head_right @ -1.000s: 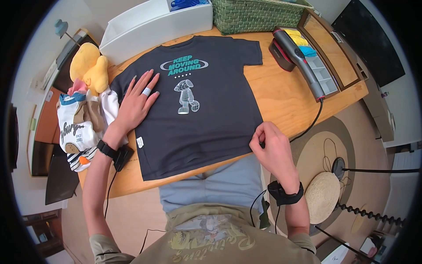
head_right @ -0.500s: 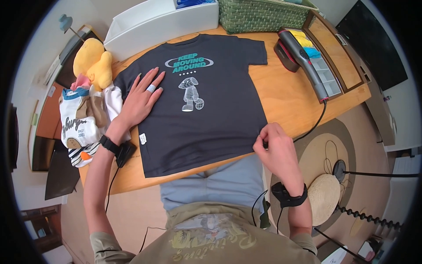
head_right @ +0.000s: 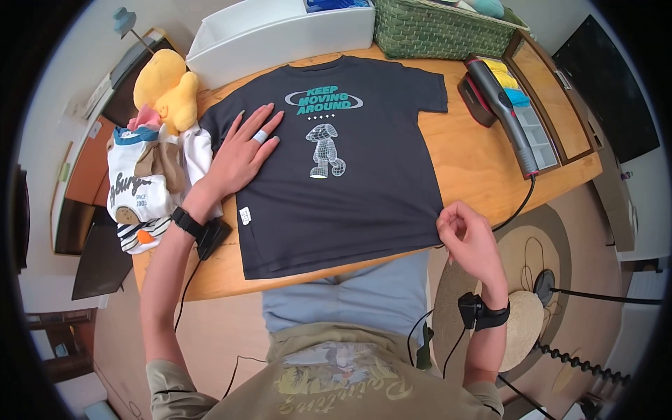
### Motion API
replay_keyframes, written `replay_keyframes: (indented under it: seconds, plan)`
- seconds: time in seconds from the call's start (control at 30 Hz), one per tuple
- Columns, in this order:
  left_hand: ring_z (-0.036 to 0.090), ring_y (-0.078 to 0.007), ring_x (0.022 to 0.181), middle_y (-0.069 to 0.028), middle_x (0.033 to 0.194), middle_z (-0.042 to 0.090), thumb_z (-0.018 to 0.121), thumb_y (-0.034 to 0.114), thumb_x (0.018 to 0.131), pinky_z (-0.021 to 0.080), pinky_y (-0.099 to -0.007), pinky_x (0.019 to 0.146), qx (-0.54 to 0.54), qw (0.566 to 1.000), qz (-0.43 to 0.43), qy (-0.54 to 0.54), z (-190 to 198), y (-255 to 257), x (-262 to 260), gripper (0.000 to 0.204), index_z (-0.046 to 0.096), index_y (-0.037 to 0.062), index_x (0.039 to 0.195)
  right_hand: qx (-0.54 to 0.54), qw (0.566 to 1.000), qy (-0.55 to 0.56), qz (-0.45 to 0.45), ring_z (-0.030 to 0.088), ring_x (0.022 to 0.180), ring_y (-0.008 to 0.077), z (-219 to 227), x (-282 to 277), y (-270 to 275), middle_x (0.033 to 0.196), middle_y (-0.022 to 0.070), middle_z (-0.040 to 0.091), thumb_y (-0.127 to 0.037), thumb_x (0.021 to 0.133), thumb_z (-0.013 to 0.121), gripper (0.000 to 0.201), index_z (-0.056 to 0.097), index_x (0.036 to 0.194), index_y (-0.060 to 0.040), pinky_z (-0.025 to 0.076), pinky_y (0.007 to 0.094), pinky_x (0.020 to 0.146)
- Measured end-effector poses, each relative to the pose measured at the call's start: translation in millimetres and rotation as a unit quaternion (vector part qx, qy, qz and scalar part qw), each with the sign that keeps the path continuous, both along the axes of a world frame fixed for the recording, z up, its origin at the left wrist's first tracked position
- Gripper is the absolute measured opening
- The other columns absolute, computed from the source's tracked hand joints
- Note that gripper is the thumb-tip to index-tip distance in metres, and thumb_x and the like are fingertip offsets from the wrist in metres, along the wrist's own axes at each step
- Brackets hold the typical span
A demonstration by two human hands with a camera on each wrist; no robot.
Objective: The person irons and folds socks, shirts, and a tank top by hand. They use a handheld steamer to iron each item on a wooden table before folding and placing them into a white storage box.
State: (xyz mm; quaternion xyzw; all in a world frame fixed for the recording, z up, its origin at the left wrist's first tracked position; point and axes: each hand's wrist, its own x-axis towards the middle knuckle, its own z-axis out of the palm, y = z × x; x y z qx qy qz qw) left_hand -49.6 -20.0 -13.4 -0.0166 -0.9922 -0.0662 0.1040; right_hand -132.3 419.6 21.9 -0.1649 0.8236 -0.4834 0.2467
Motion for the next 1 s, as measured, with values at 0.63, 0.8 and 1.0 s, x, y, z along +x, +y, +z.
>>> replay_keyframes:
  seconds: [0.63, 0.8, 1.0]
  plan:
    - [0.056, -0.0351, 0.088, -0.0133, 0.097, 0.058, 0.089, 0.036, 0.078, 0.048, -0.044, 0.077, 0.08, 0.995, -0.044, -0.039, 38.2, 81.1, 161.8, 0.054, 0.056, 0.0039, 0.107, -0.027, 1.0, -0.007, 0.004, 0.051, 0.059, 0.0005, -7.0, -2.5, 2.8, 0.072, -0.0051, 0.056, -0.011, 0.101, 0.066, 0.011, 0.061, 0.096, -0.0023, 0.043, 0.0198, 0.047]
    - [0.057, -0.0321, 0.082, -0.0114, 0.09, 0.057, 0.084, 0.022, 0.086, 0.049, -0.0425, 0.073, 0.088, 0.994, -0.052, -0.027, 33.2, 80.7, 175.6, 0.039, 0.059, 0.0027, 0.109, -0.035, 0.999, 0.004, 0.004, 0.05, 0.058, 0.0005, -9.3, -0.7, 4.2, 0.073, -0.005, 0.056, -0.012, 0.101, 0.066, 0.013, 0.06, 0.096, -0.002, 0.042, 0.0195, 0.047]
    - [0.059, -0.0318, 0.077, -0.0108, 0.086, 0.057, 0.079, 0.005, 0.086, 0.05, -0.0429, 0.068, 0.111, 0.991, -0.069, 0.003, 25.7, 78.6, 182.0, 0.032, 0.059, 0.0034, 0.11, -0.053, 0.998, 0.021, -0.007, 0.049, 0.058, -0.0004, -14.4, 2.3, 5.1, 0.072, -0.0053, 0.056, -0.01, 0.101, 0.065, 0.01, 0.061, 0.096, -0.0023, 0.038, 0.0198, 0.046]
